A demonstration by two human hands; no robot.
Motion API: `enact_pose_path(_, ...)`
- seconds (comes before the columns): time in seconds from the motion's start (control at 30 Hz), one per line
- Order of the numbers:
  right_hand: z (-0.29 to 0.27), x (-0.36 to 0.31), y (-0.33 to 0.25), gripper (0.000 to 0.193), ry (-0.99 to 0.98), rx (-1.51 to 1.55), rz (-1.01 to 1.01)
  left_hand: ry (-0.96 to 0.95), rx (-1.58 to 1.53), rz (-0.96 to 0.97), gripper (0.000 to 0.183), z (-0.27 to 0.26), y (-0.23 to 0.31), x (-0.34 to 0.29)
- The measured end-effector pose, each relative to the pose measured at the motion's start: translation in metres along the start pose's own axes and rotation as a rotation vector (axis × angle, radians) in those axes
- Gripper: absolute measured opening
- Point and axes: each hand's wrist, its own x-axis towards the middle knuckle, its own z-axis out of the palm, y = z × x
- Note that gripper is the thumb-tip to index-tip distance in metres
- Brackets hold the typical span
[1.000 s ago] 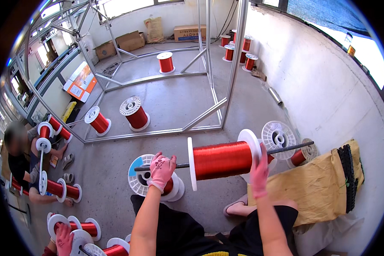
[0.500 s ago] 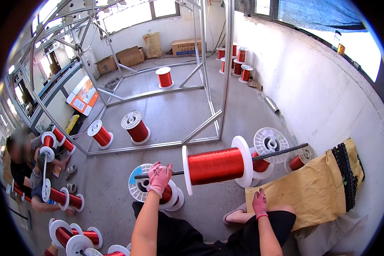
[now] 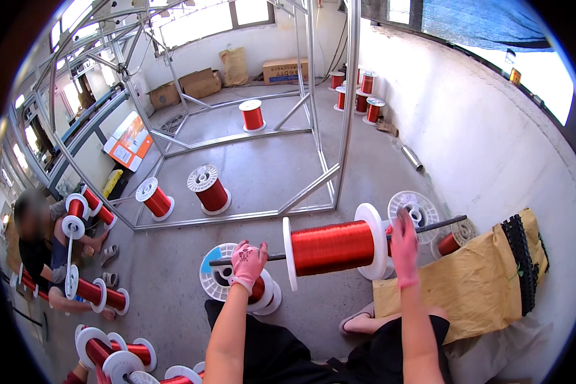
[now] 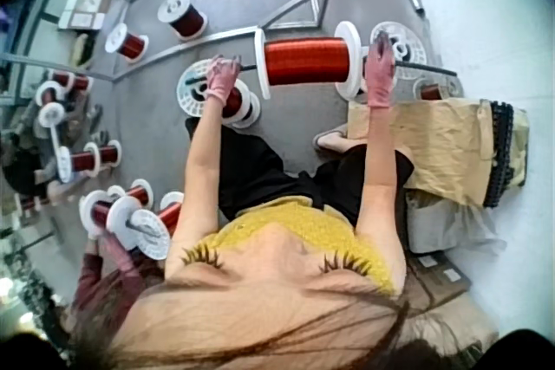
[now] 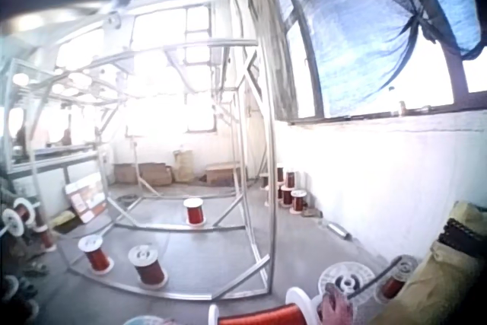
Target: The person winds red wire from a larger spool onto a smaller spool by rotating it on a metal rod.
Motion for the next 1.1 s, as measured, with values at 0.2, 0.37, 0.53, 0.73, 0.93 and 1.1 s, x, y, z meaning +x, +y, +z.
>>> enact_pose_path(0.2,0.067,0.080,0.041,0.039,-0.990,-0.936,-0.418,-0.279,0.185,-0.092,0.051,-0.004,-0.003,-0.003)
enact_pose_path(0.37,0.013,-0.007,0.100,0.041,-0.222,-0.149,0.235,-0.044,0.022,-0.096,0.045,-0.014,0.014,-0.006)
enact_pose_path(0.53,-0.022,-0.148,0.212,0.065,-0.161,-0.721,0.290,-0.124,-0.176,-0.116,0.051,-0.008,0.014,0.000)
enact_pose_path(0.73,-0.018,-0.171,0.344,0.050,-0.599,-0.923,0.321,-0.097,-0.100,-0.220,0.054,-0.012,0.013,0.002)
enact_pose_path(0.93,-0.053,-0.161,0.290,0.051,-0.478,-0.892,0.334,-0.246,-0.061,-0.293,0.057,-0.014,0.013,0.006)
enact_pose_path(1.1,-0.058,-0.150,0.197,0.053,-0.311,-0.546,0.541,-0.213,0.065,-0.097,0.049,-0.006,0.005,0.003)
